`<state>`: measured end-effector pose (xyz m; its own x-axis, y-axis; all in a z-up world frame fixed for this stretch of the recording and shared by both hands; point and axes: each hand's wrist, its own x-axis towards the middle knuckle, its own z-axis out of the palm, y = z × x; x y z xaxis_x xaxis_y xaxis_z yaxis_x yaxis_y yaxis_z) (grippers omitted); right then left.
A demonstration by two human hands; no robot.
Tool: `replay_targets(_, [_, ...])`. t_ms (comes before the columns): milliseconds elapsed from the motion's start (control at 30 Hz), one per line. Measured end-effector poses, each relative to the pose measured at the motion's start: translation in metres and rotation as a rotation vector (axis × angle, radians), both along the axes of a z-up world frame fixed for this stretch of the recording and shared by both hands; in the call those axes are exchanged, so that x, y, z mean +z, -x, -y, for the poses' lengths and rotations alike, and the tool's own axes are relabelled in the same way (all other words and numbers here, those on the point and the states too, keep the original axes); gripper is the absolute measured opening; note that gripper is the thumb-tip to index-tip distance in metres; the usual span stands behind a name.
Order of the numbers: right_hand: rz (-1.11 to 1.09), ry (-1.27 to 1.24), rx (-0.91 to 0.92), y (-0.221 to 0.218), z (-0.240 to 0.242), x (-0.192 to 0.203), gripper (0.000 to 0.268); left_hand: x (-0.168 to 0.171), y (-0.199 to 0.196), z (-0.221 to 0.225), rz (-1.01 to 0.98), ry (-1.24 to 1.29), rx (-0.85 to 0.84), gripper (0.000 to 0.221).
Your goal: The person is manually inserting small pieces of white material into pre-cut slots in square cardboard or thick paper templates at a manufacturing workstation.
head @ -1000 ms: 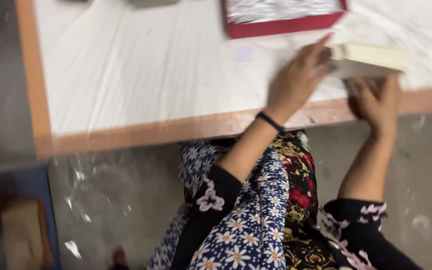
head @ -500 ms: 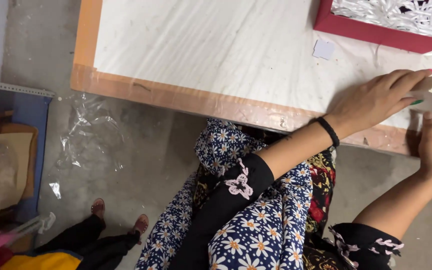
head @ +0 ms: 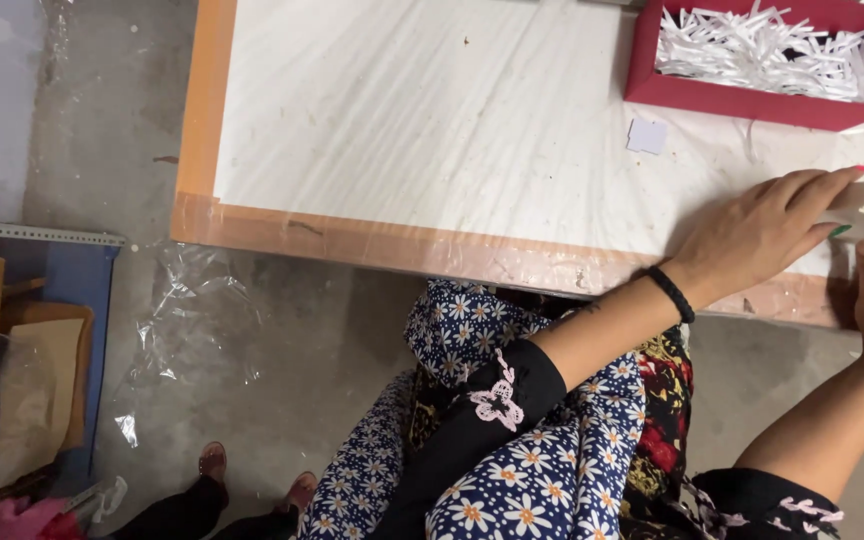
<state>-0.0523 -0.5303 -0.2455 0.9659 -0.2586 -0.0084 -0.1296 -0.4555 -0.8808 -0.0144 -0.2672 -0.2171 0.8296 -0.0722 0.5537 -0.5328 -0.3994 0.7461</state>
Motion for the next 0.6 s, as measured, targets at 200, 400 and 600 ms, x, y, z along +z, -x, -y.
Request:
replay_targets(200, [-0.03,0.075,-0.061,0.002,-0.008,0.007,0.033,0.007,0.001,-0.001,0.034,-0.007,0.039,0.081])
replay_targets(400, [-0.041,-0.007,-0.005,0.002,0.075,-0.04,0.03,-0.003,-0.001,0.014,0.008,-0.012,0.043,0.08])
replay_targets(600, [-0.114,0.15,0.048,0.012,0.156,-0.09,0.034,0.0,0.002,0.021,0.028,0.027,0.117,0.069])
